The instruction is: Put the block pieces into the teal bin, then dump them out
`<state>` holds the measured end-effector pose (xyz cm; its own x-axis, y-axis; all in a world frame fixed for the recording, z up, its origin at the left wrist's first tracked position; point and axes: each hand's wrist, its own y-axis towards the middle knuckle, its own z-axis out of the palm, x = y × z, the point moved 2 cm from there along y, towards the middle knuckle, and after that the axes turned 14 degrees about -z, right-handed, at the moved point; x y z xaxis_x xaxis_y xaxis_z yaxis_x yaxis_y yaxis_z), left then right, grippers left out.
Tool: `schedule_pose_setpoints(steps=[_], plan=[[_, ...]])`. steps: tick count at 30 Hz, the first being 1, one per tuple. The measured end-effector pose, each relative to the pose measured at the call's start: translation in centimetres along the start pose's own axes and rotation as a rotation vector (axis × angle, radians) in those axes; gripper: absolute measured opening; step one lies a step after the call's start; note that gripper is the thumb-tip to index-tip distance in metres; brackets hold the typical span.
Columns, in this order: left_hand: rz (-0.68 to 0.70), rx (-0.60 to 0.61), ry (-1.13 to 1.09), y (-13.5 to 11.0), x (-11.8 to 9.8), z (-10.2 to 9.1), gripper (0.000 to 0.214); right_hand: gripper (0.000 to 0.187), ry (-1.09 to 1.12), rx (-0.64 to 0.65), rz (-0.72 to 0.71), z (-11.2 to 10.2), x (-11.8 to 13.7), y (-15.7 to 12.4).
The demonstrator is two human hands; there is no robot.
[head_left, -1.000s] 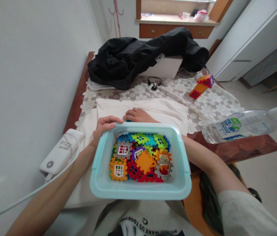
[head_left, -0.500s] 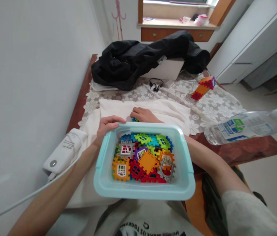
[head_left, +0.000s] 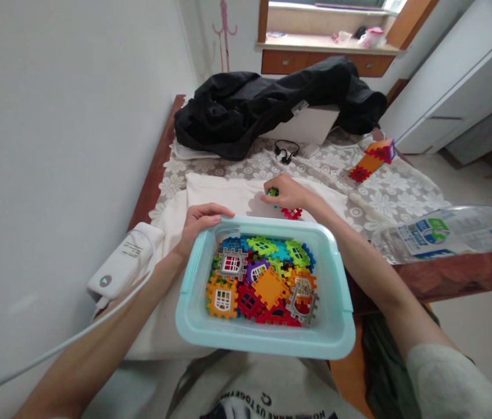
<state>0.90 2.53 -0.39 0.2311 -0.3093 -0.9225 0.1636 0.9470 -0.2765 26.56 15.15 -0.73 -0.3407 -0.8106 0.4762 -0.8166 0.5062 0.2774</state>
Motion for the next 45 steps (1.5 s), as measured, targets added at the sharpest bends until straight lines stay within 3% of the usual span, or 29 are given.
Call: schedule_pose_setpoints(steps=[4, 7, 9, 10, 12, 15, 17, 19, 24, 27, 35, 39, 42, 45], plan=[[-0.003, 0.014, 0.009, 0.0, 0.2, -0.2, 0.02, 0.039, 0.16, -0.381, 0.046, -4.8, 1.5, -0.2], [-0.002, 0.011, 0.008, 0.0, 0.3, -0.1, 0.02, 0.048, 0.278, -0.617, 0.022, -7.8, 6.0, -0.7], [0.005, -0.008, -0.005, -0.1, 0.2, 0.0, 0.019, 0.051, 0.346, -0.678, -0.078, -8.8, 10.0, -1.1], [0.006, -0.015, -0.012, -0.1, 0.2, 0.1, 0.018, 0.05, 0.334, -0.641, -0.118, -8.9, 11.9, -1.2], [-0.002, -0.016, -0.022, 0.0, 0.1, 0.2, 0.018, 0.044, 0.323, -0.438, -0.255, -8.4, 15.0, -1.2], [-0.005, -0.012, -0.018, 0.0, 0.0, 0.3, 0.018, 0.032, 0.359, -0.117, -0.452, -6.9, 17.2, -1.1], [0.002, -0.021, -0.007, 0.1, -0.1, 0.2, 0.018, 0.027, 0.391, 0.02, -0.472, -6.1, 17.1, -0.9], [0.004, -0.023, 0.008, 0.1, -0.2, 0.2, 0.018, 0.03, 0.419, 0.065, -0.462, -5.8, 16.4, -0.8], [0.036, -0.017, 0.032, 0.1, -0.1, 0.2, 0.018, 0.057, 0.477, 0.173, -0.499, -5.8, 15.3, -0.7], [0.05, -0.023, 0.061, -0.1, -0.1, 0.2, 0.018, 0.059, 0.524, 0.285, -0.509, -5.5, 15.2, -0.8], [0.082, -0.045, 0.069, 0.1, -0.7, 0.5, 0.018, 0.049, 0.338, 0.311, -0.475, -3.7, 15.2, -1.3], [0.036, -0.022, 0.051, 0.3, -0.7, 0.6, 0.019, 0.042, 0.374, 0.315, -0.49, -3.6, 15.0, -1.3], [0.039, -0.009, 0.081, 0.2, -0.9, 0.6, 0.018, 0.036, 0.414, 0.184, -0.453, -4.5, 14.0, -1.1], [0.048, -0.02, 0.097, 0.2, -1.0, 0.6, 0.018, 0.036, 0.331, 0.028, -0.326, -5.5, 12.7, -1.1]])
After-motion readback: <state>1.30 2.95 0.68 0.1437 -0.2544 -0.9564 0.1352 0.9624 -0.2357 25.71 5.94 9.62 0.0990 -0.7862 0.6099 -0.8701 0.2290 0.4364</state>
